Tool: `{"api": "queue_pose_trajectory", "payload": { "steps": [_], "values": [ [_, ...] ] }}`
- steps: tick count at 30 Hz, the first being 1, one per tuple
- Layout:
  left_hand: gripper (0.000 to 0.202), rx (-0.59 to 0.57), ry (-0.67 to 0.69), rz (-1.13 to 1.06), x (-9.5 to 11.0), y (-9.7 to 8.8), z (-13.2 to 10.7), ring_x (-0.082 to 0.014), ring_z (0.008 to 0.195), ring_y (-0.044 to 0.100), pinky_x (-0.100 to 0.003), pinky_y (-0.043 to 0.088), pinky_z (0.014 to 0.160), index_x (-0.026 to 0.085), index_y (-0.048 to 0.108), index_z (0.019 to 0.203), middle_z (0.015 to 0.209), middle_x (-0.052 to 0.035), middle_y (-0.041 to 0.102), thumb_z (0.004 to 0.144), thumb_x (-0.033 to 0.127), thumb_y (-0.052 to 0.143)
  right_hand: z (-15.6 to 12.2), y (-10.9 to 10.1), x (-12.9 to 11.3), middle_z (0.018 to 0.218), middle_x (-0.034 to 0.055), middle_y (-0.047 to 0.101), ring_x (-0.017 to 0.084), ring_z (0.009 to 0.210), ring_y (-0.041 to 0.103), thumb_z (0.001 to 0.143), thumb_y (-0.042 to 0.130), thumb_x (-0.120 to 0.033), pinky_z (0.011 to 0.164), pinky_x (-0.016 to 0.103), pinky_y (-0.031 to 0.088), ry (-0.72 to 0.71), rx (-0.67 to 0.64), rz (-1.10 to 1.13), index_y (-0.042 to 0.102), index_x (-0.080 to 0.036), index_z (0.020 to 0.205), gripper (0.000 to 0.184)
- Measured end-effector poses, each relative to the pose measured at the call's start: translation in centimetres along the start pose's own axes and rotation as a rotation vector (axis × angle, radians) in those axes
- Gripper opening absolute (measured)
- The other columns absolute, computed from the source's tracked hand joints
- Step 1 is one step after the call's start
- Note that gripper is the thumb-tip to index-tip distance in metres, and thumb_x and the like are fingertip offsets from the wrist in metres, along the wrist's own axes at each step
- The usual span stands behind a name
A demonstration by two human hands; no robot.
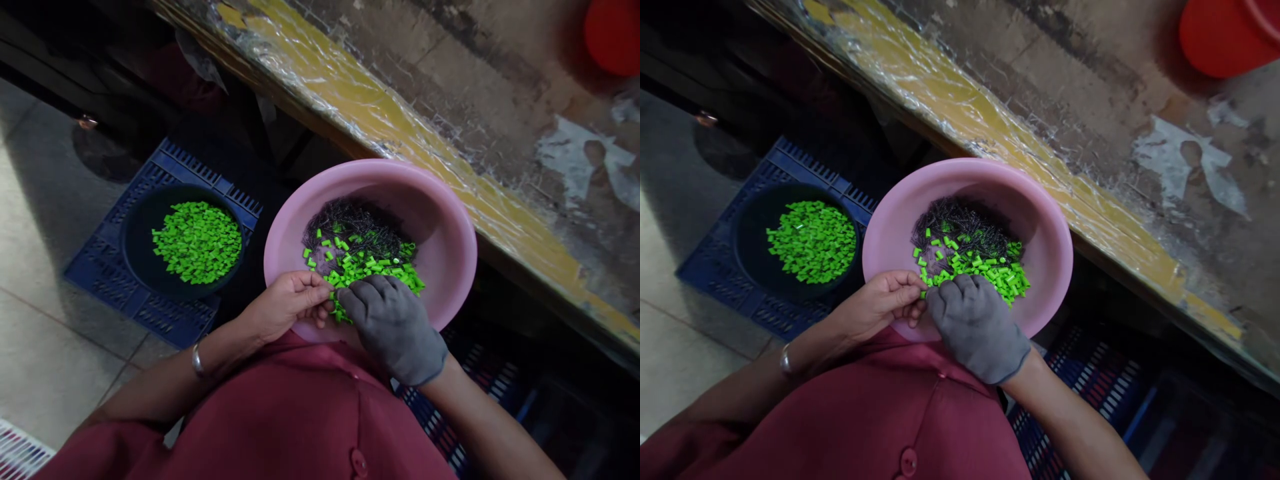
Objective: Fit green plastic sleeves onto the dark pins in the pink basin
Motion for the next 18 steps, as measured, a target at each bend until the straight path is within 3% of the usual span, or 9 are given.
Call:
{"api": "queue_pose_trajectory", "payload": {
  "steps": [3, 8, 14, 18],
  "values": [
    [0.029, -0.012, 0.033, 0.028, 0.1, -0.2, -0.2, -0.0095, 0.056, 0.059, -0.023, 0.049, 0.057, 0.012, 0.06, 0.087, 0.068, -0.0016, 0.065, 0.072, 0.032, 0.075, 0.0, 0.4, 0.0, 0.073, 0.0064, 0.064, 0.022, 0.069, 0.05, 0.085, 0.051, -0.015, 0.061, 0.035, 0.034, 0.028, -0.017, 0.002, 0.066, -0.017, 0.084, 0.015],
    [0.015, 0.033, 0.136, 0.209, 1.5, -0.1, -0.6, -0.0101, 0.056, 0.059, -0.023, 0.049, 0.057, 0.012, 0.062, 0.082, 0.066, -0.0013, 0.065, 0.078, 0.025, 0.066, -0.3, 1.2, 0.1, 0.072, 0.006, 0.063, 0.022, 0.069, 0.05, 0.084, 0.054, -0.016, 0.063, 0.035, 0.036, 0.097, -0.002, 0.054, 0.064, -0.018, 0.081, 0.01],
    [0.005, 0.08, 0.242, 0.511, 3.5, 1.0, -0.9, -0.0108, 0.055, 0.057, -0.023, 0.047, 0.056, 0.013, 0.064, 0.076, 0.061, -0.0002, 0.063, 0.077, 0.017, 0.061, -1.2, 1.1, 1.7, 0.074, 0.0061, 0.062, 0.018, 0.07, 0.053, 0.091, 0.045, -0.016, 0.064, 0.03, 0.04, 0.256, 0.106, 0.373, 0.062, -0.016, 0.079, 0.021],
    [0.007, 0.101, 0.46, 0.786, 5.2, 1.9, -1.4, -0.0115, 0.062, 0.059, -0.023, 0.047, 0.061, 0.014, 0.066, 0.074, 0.067, -0.0013, 0.066, 0.08, 0.014, 0.061, -1.2, 0.9, 1.8, 0.072, 0.0049, 0.06, 0.017, 0.067, 0.052, 0.096, 0.038, -0.022, 0.062, 0.029, 0.038, 0.268, 0.088, 0.439, 0.06, -0.016, 0.078, 0.029]
  ]
}}
Point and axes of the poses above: each hand's wrist, its own z-axis towards the middle knuckle, its own y-axis out of the palm, x = y × z, the point moved 9 cm from there along z, towards the middle knuckle
